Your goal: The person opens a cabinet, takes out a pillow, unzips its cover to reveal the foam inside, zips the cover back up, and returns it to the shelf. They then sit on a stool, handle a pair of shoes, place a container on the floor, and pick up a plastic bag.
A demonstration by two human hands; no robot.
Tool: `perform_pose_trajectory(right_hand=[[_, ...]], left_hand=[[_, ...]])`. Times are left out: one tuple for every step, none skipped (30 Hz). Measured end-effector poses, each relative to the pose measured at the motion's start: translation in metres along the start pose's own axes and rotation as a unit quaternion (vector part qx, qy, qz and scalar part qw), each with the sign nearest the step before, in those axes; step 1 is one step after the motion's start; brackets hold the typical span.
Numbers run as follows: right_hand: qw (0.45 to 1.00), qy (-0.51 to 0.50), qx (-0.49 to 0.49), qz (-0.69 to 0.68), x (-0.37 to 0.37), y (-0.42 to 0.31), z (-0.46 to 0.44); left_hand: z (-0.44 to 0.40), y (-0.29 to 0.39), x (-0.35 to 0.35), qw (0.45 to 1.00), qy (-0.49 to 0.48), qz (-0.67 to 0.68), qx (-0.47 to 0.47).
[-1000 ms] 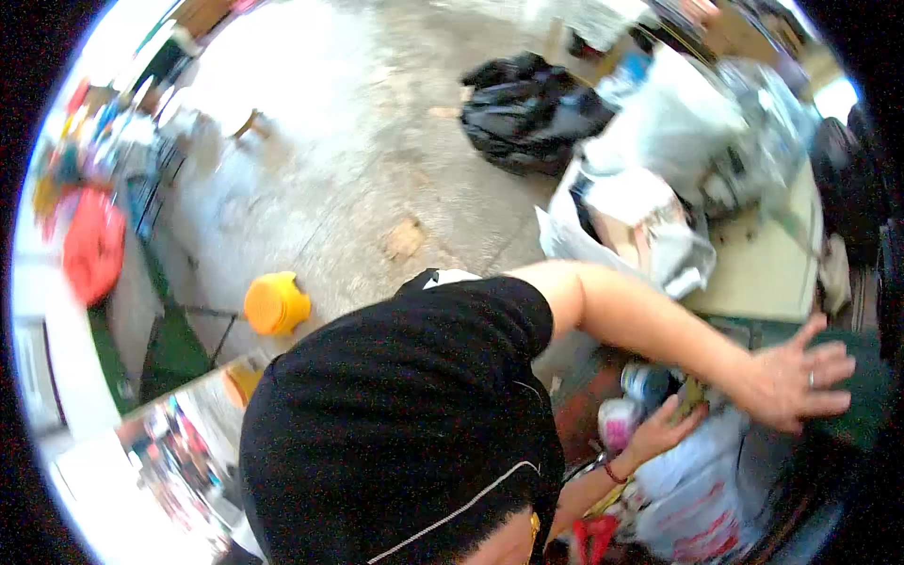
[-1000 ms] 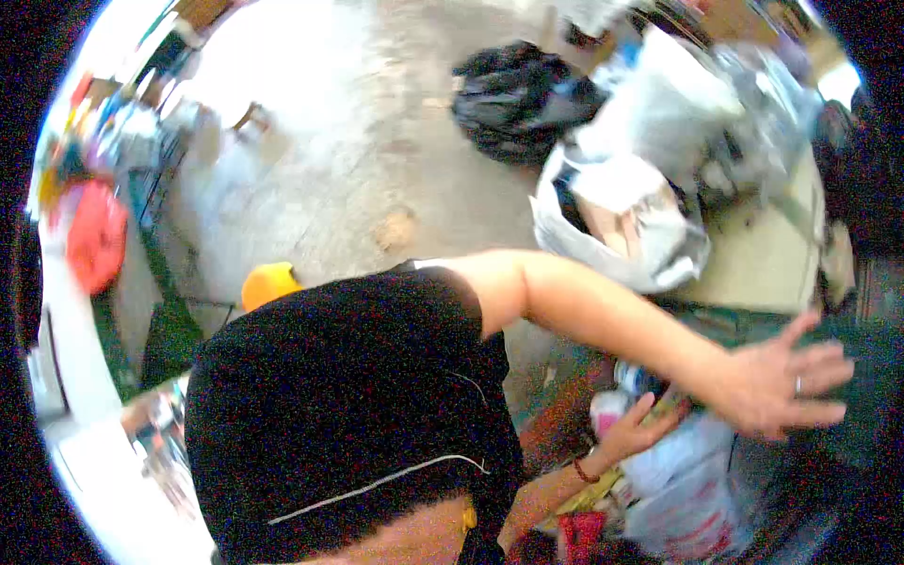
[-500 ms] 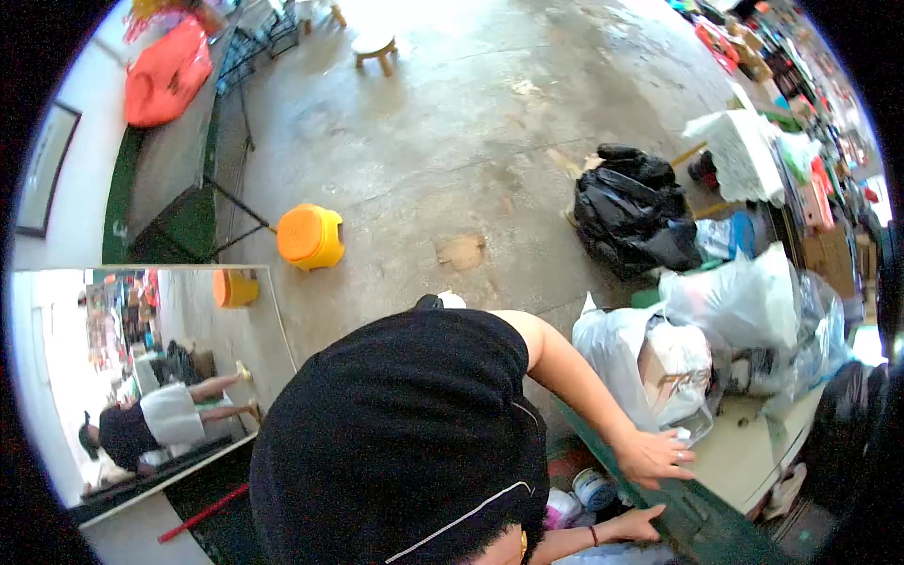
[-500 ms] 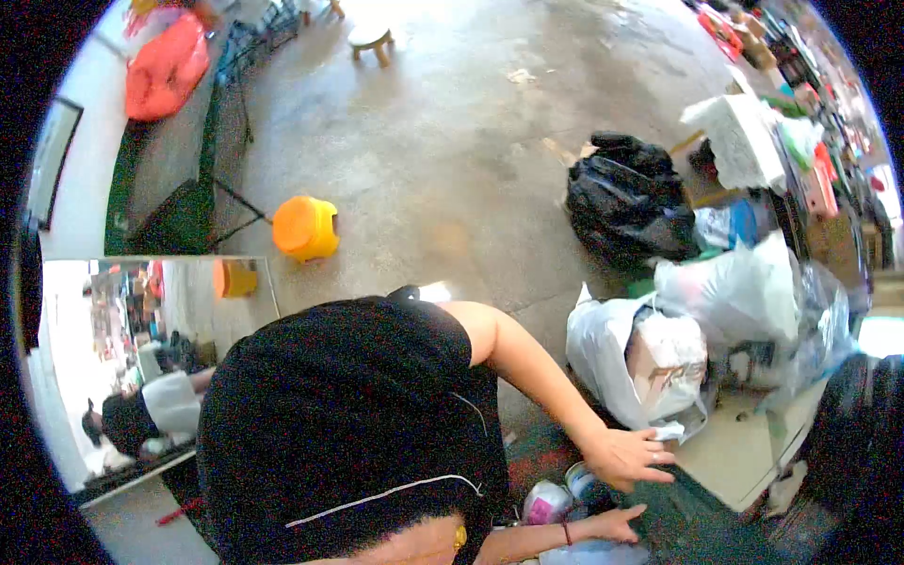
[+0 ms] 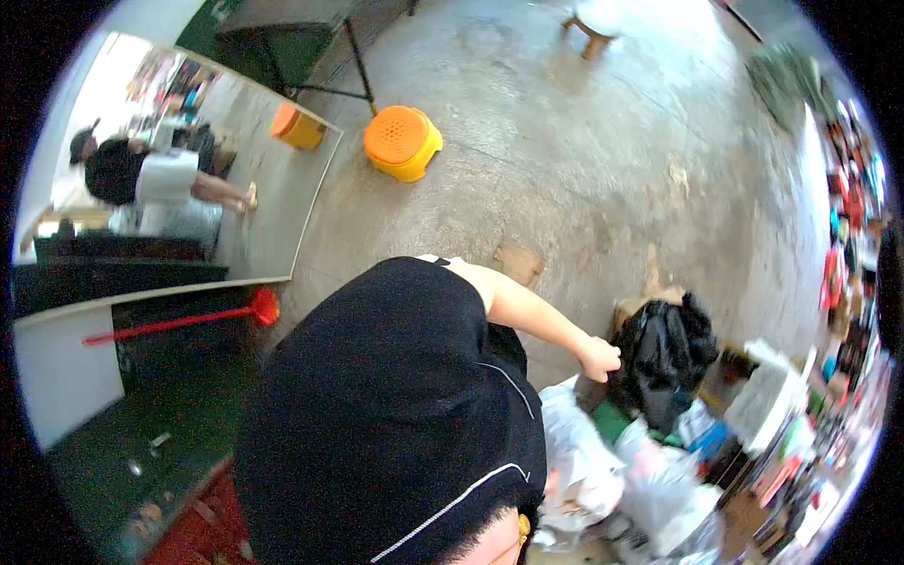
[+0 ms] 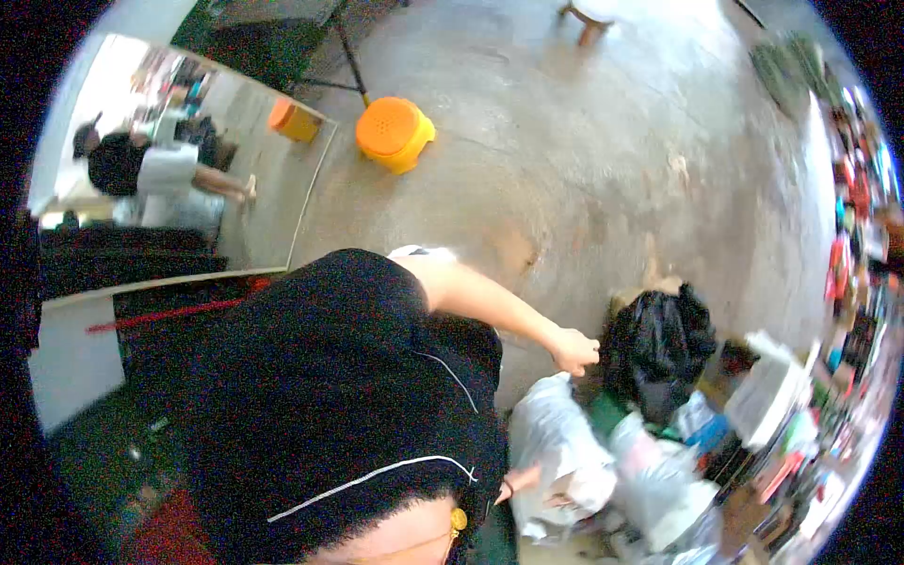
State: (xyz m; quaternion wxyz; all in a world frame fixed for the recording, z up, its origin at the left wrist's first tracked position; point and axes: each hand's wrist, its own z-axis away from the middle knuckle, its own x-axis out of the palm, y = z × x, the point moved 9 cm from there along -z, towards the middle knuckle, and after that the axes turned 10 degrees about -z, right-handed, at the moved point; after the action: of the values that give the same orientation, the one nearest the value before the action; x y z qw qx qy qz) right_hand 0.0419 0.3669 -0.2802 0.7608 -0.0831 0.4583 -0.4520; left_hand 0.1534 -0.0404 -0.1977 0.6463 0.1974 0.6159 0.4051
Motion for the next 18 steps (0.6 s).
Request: perform_pose_trajectory(right_hand=[[0.999, -0.033, -0.014, 0.01, 0.04, -0.029, -0.001], [0.995, -0.082, -0.059, 0.015, 0.09, -0.072, 0.013], [0.964, -0.21, -0.163, 0.025, 0.152, -0.122, 0.037], [0.941, -0.263, -0.211, 0.009, 0.209, -0.16, 0.069], [0.899, -0.34, -0.271, 0.052, 0.267, -0.193, 0.084], [0.824, -0.411, -0.377, 0.104, 0.324, -0.226, 0.105], [0.772, -0.451, -0.427, 0.138, 0.378, -0.248, 0.124], [0.743, -0.479, -0.446, 0.143, 0.423, -0.265, 0.15], [0.709, -0.507, -0.467, 0.148, 0.466, -0.283, 0.183], [0.705, -0.506, -0.461, 0.187, 0.511, -0.289, 0.202], [0.702, -0.501, -0.455, 0.222, 0.553, -0.291, 0.219], [0.644, -0.535, -0.478, 0.265, 0.593, -0.291, 0.252], [0.584, -0.564, -0.498, 0.306, 0.626, -0.286, 0.284], [0.536, -0.582, -0.512, 0.334, 0.645, -0.283, 0.326], [0.487, -0.597, -0.524, 0.362, 0.657, -0.271, 0.367], [0.464, -0.605, -0.531, 0.369, 0.677, -0.255, 0.394], [0.44, -0.614, -0.537, 0.376, 0.696, -0.239, 0.418], [0.409, -0.615, -0.55, 0.389, 0.706, -0.22, 0.446]], left_hand=[[-0.004, -0.025, -0.018, 0.998, 0.058, 0.035, -0.003], [0.002, -0.045, -0.047, 0.993, 0.088, 0.081, -0.011], [0.013, -0.066, -0.072, 0.985, 0.119, 0.127, -0.019], [0.031, -0.094, -0.095, 0.953, 0.188, 0.231, -0.056], [0.045, -0.128, -0.112, 0.935, 0.251, 0.232, -0.093], [0.061, -0.159, -0.127, 0.915, 0.294, 0.257, -0.1], [0.092, -0.182, -0.141, 0.876, 0.318, 0.329, -0.152], [0.116, -0.212, -0.155, 0.874, 0.35, 0.285, -0.178], [0.147, -0.246, -0.156, 0.82, 0.405, 0.348, -0.207], [0.185, -0.277, -0.153, 0.753, 0.457, 0.403, -0.25], [0.228, -0.308, -0.145, 0.718, 0.474, 0.378, -0.342], [0.279, -0.329, -0.143, 0.706, 0.552, 0.188, -0.403], [0.325, -0.351, -0.117, 0.629, 0.565, 0.27, -0.459], [0.368, -0.353, -0.101, 0.58, 0.578, 0.275, -0.504], [0.408, -0.344, -0.083, 0.508, 0.624, 0.29, -0.519], [0.443, -0.36, -0.04, 0.466, 0.611, 0.325, -0.55], [0.47, -0.335, -0.019, 0.369, 0.675, 0.366, -0.524], [0.495, -0.316, 0.012, 0.287, 0.691, 0.373, -0.55]])
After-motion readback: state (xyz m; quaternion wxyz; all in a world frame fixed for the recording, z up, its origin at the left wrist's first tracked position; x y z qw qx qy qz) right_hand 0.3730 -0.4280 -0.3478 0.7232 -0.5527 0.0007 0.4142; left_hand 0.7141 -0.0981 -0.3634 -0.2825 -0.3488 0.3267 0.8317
